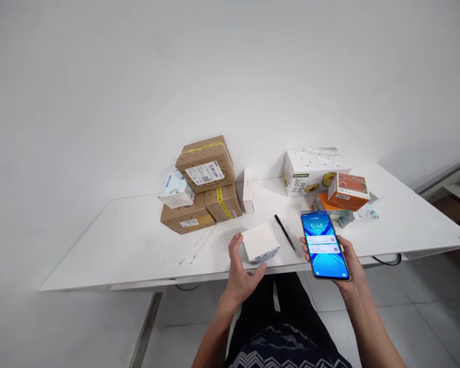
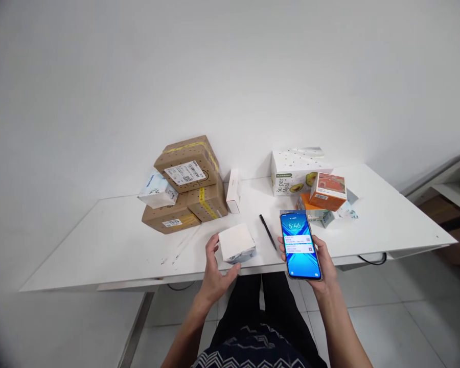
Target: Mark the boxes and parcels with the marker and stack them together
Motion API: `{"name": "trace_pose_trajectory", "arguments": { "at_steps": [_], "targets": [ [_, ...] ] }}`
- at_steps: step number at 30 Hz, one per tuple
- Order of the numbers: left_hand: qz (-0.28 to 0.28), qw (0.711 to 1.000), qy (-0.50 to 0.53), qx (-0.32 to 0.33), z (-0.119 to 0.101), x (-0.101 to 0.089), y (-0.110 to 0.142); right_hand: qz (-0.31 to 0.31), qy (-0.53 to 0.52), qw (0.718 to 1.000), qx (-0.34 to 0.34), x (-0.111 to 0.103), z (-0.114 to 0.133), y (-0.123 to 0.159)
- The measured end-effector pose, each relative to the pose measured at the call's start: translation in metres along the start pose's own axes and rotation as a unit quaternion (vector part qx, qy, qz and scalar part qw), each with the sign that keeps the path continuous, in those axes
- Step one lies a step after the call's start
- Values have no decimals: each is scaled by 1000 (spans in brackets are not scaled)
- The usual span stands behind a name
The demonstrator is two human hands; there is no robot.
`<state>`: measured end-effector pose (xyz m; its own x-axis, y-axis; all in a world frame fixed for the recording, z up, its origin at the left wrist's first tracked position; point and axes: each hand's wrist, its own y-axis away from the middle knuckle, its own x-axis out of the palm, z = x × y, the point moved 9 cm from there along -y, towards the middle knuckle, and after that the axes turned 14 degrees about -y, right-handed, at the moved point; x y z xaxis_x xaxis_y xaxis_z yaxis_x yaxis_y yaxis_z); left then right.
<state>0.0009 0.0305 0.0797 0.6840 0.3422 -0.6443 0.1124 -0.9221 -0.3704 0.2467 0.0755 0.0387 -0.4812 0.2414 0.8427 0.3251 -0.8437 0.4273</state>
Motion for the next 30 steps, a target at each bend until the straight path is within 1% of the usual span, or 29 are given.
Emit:
{"name": "trace_pose_trajectory", "arguments": {
  "at_steps": [5,9,11,12,13,14,15,16,18,19,20,21,22,23,24,25,27,30],
  "targets": [
    [-5,1000,-14,-9,3,2,1,0,15,1000,3,3,-2,1],
    [-1,1000,-12,-22,7,4,0,2,17,1000,-9,3,-2,-1],
    [4,999,-13,-32,9,6,0,-20,66,997,-40,-6,4,-4],
    [7,999,-13,-36,10,7,1,-45,114,990,-68,-14,10,-6],
    [12,999,-11,-41,11,8,1,-78,184,974,-108,-23,19,-8],
    [20,999,-10,-46,12,9,1,-112,274,943,-154,-32,31,-9],
    [28,998,-7,-50,12,11,1,-141,378,892,-202,-38,42,-9],
    [35,998,-4,-53,12,12,1,-158,482,825,-250,-40,52,-10],
    [45,997,1,-56,12,13,-1,-154,652,667,-327,-35,60,-14],
    [46,997,2,-55,11,13,-2,-148,706,595,-354,-34,59,-16],
    [45,998,3,-53,10,12,-4,-145,744,535,-372,-34,58,-19],
    [45,998,2,-49,8,11,-5,-146,772,487,-382,-35,56,-22],
    [45,998,0,-42,6,10,-7,-151,791,450,-385,-36,53,-25],
    [45,998,-3,-34,4,9,-9,-156,806,422,-385,-38,52,-28],
    [43,999,-7,-24,1,7,-10,-158,816,402,-384,-40,50,-30],
    [42,999,-11,-14,-1,6,-12,-158,823,388,-384,-41,48,-32],
    [41,999,-16,-1,-4,2,-14,-158,826,376,-388,-42,47,-33],
    [39,999,-20,-1,-7,-4,-18,-163,818,374,-405,-37,48,-32]
  ]
}}
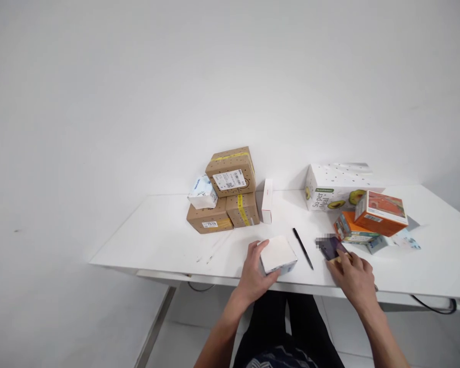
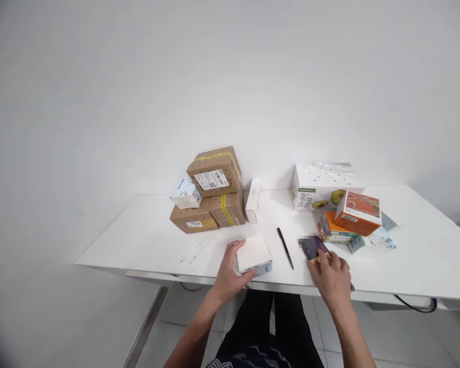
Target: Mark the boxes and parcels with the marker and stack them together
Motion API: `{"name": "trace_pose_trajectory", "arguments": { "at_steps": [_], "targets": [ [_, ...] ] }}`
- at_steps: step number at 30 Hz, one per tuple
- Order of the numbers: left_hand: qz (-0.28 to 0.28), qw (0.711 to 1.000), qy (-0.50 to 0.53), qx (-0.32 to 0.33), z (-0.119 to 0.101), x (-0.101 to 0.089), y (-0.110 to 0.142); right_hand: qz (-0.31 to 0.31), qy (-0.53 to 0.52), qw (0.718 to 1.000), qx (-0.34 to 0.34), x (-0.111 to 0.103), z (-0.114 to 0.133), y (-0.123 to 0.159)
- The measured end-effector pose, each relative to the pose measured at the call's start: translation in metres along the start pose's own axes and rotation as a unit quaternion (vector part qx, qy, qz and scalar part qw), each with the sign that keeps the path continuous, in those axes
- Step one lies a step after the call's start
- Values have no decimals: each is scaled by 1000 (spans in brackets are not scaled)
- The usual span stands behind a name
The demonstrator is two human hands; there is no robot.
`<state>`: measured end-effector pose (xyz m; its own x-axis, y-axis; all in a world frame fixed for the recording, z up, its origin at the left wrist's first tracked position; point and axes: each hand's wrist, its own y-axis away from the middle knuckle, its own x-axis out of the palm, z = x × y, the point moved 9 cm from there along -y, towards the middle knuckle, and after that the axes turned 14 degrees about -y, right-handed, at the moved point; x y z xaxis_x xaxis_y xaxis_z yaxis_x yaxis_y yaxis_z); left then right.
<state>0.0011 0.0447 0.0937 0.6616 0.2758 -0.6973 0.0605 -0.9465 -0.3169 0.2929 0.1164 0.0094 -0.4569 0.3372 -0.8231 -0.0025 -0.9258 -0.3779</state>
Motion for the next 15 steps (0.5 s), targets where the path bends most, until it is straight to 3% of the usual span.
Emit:
{"name": "trace_pose_trajectory", "arguments": {
  "at_steps": [4,8,11,15],
  "targets": [
    [-55,998,-1,4,-16,-19,-15,28,-43,997,-55,7,37,-7],
    [-125,990,-69,18,-49,-25,-52,161,-15,986,-43,41,78,-10],
    [-121,978,-170,26,-67,-4,-97,210,28,977,-31,57,94,-11],
    [-72,953,-293,13,-62,38,-157,213,38,976,-35,57,97,-12]
  ]
}}
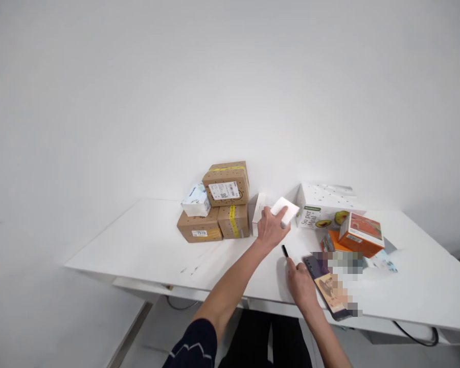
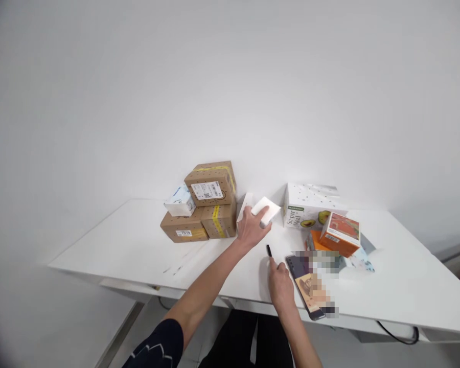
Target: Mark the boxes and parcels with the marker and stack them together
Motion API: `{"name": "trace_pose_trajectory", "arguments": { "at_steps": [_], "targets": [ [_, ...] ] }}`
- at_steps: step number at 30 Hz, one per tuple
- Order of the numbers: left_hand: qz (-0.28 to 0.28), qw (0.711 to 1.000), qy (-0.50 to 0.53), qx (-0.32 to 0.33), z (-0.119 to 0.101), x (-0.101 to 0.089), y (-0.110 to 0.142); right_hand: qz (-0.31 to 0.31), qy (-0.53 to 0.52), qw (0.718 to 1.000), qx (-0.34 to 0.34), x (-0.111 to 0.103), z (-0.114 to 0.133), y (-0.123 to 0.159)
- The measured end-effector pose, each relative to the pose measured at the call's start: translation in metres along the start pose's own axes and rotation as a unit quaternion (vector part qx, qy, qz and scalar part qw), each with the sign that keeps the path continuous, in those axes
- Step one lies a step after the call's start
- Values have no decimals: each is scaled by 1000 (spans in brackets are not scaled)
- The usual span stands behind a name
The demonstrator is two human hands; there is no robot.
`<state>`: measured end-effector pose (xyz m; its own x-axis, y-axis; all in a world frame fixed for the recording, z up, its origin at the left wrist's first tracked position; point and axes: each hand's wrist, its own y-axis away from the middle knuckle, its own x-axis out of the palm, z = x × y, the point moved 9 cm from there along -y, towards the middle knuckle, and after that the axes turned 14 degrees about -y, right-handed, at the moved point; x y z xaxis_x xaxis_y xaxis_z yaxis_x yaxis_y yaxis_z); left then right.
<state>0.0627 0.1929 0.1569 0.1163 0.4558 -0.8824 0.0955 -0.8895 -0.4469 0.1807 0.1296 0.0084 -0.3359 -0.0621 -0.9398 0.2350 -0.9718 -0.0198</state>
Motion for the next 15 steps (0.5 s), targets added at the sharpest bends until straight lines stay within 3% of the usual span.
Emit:
{"name": "trace_pose_trajectory", "arguments": {
  "at_steps": [3,6,12,15],
  "targets": [
    [16,999,-47,-2,0,27,-27,2,-3,1000,6,-2,-4,4],
    [8,998,-65,-8,5,39,-44,7,-11,1000,3,-2,-4,6],
    [-17,996,-79,-27,24,35,-54,2,-30,1000,4,-1,-3,5],
    [-34,996,-81,-23,18,25,-48,-13,-47,999,8,-2,-4,6]
  ]
}}
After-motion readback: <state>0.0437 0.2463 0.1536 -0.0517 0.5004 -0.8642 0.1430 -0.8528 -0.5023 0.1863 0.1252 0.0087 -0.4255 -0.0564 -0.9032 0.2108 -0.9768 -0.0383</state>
